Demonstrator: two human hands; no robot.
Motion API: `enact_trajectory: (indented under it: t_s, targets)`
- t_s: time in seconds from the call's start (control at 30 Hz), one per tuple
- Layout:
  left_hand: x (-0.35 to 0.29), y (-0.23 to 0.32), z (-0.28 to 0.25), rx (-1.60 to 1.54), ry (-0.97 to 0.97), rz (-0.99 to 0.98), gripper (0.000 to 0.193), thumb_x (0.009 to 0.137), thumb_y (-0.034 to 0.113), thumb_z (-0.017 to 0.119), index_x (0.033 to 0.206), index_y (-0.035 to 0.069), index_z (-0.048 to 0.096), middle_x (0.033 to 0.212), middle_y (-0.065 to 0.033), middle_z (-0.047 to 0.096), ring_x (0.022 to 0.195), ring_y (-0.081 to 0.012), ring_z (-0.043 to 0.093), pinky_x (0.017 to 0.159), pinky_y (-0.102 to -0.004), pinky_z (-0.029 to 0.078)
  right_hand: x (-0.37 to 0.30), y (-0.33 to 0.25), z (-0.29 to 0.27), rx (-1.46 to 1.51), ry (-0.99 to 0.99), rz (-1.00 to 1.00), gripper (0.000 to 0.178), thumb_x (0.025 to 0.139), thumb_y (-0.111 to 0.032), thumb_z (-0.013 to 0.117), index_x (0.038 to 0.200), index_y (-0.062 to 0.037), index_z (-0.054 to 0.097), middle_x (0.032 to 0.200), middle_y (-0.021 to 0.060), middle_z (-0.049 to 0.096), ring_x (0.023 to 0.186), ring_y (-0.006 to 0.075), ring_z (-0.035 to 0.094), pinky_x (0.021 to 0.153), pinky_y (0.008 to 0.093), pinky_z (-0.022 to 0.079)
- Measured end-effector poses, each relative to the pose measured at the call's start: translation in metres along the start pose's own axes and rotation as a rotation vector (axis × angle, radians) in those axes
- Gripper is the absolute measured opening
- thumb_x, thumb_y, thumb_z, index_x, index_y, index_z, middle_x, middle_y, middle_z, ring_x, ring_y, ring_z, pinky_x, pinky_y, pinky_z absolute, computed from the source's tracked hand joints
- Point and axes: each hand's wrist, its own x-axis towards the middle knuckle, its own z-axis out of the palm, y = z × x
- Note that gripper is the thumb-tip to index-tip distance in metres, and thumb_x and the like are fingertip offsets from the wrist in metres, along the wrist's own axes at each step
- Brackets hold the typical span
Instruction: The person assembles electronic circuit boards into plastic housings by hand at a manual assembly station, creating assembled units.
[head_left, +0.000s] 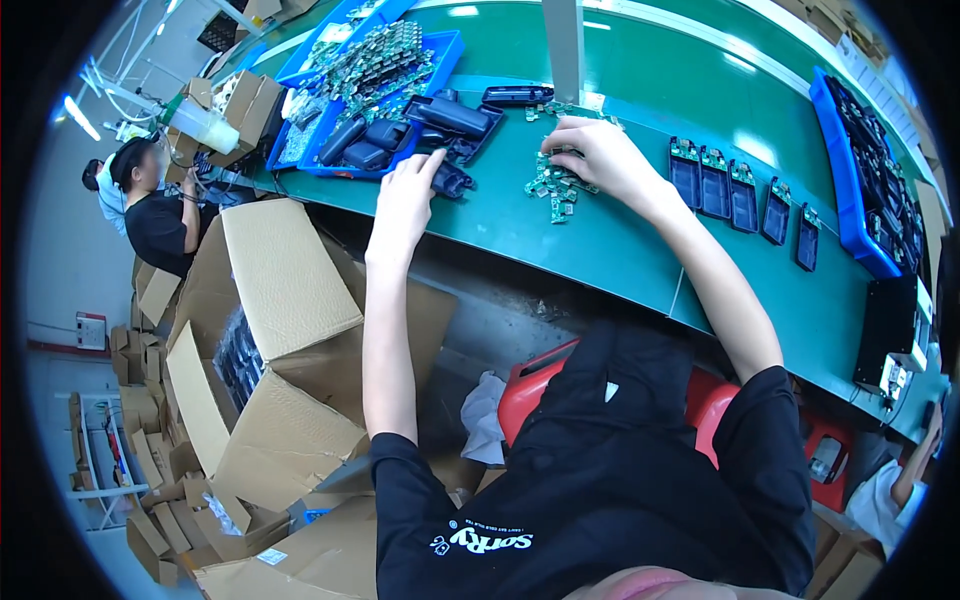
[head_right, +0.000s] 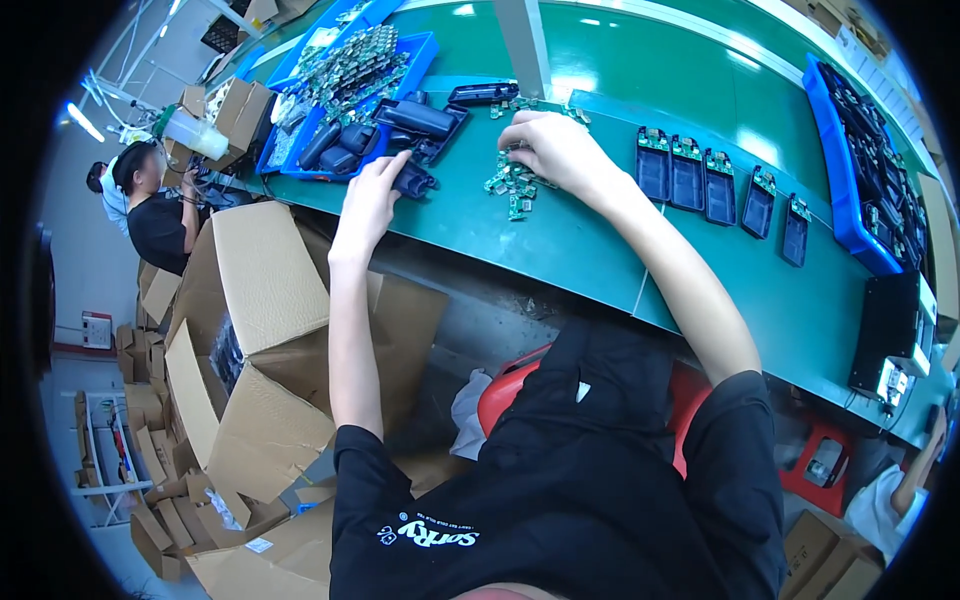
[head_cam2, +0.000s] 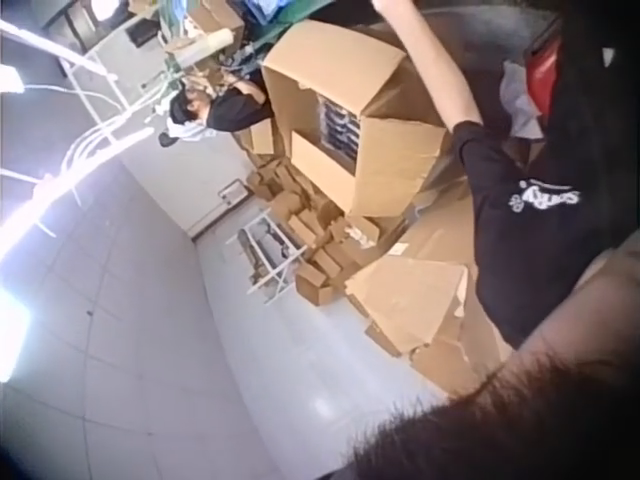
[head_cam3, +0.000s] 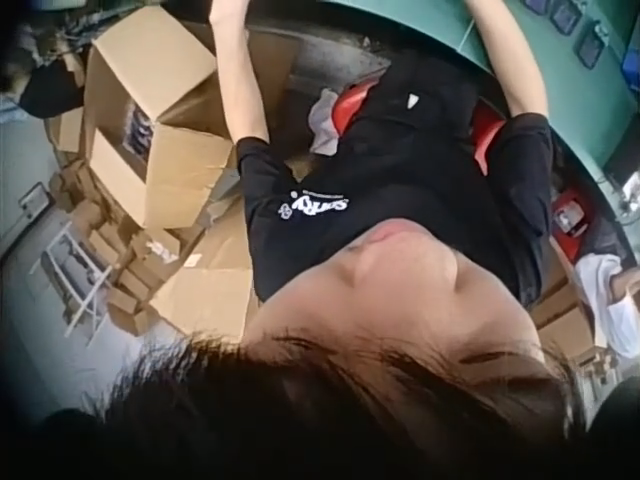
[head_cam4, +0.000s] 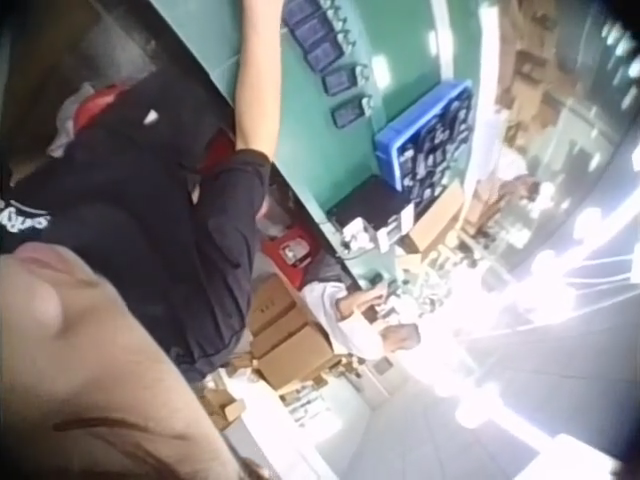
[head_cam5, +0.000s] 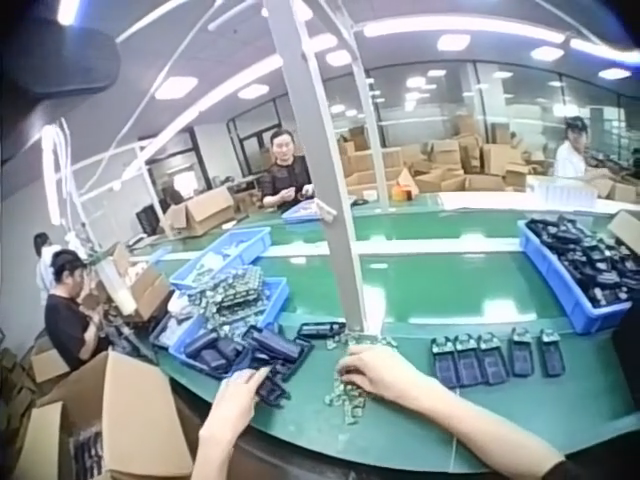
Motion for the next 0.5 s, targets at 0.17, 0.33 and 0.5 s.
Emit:
enact_trajectory:
  t_s: [0.17,0.33,0.5]
  targets:
    - [0.009,0.014,-0.016,0.053,-0.220,-0.244,0.052,0.082,0.004,0.072,0.132,0.008,0.057,0.116,-0.0141,0.062,0.107,-0.0300,0.061,0.086,-0.0377,0.052,-0.013,-0.008,-0.020,0.249,0.050,0.184,0.018,0.086,-0.011,0.073,0.102,-0.0040,0.069,0.093,0.0081,0.071,0.085,0.0197,0.069,0.080,0.0322,0.055]
    - [0.023,0.007,-0.024,-0.142,-0.388,-0.501,0.051,0.078,0.016,0.080,0.122,0.001,0.060,0.105,-0.0172,0.062,0.096,-0.0309,0.064,0.081,-0.0375,0.053,-0.038,-0.006,-0.034,0.405,0.055,0.261,0.019,0.087,-0.010,0.074,0.103,-0.0024,0.069,0.092,0.0056,0.071,0.087,0.0139,0.069,0.082,0.0282,0.055]
    - [0.005,0.006,-0.020,-0.019,-0.085,-0.246,0.048,0.074,0.023,0.084,0.106,-0.005,0.062,0.092,-0.0187,0.063,0.078,-0.0297,0.067,0.072,-0.0363,0.053,-0.062,-0.010,-0.053,0.482,0.088,0.256,0.018,0.087,-0.009,0.074,0.102,-0.0005,0.069,0.094,0.0041,0.071,0.088,0.0119,0.068,0.082,0.0271,0.055]
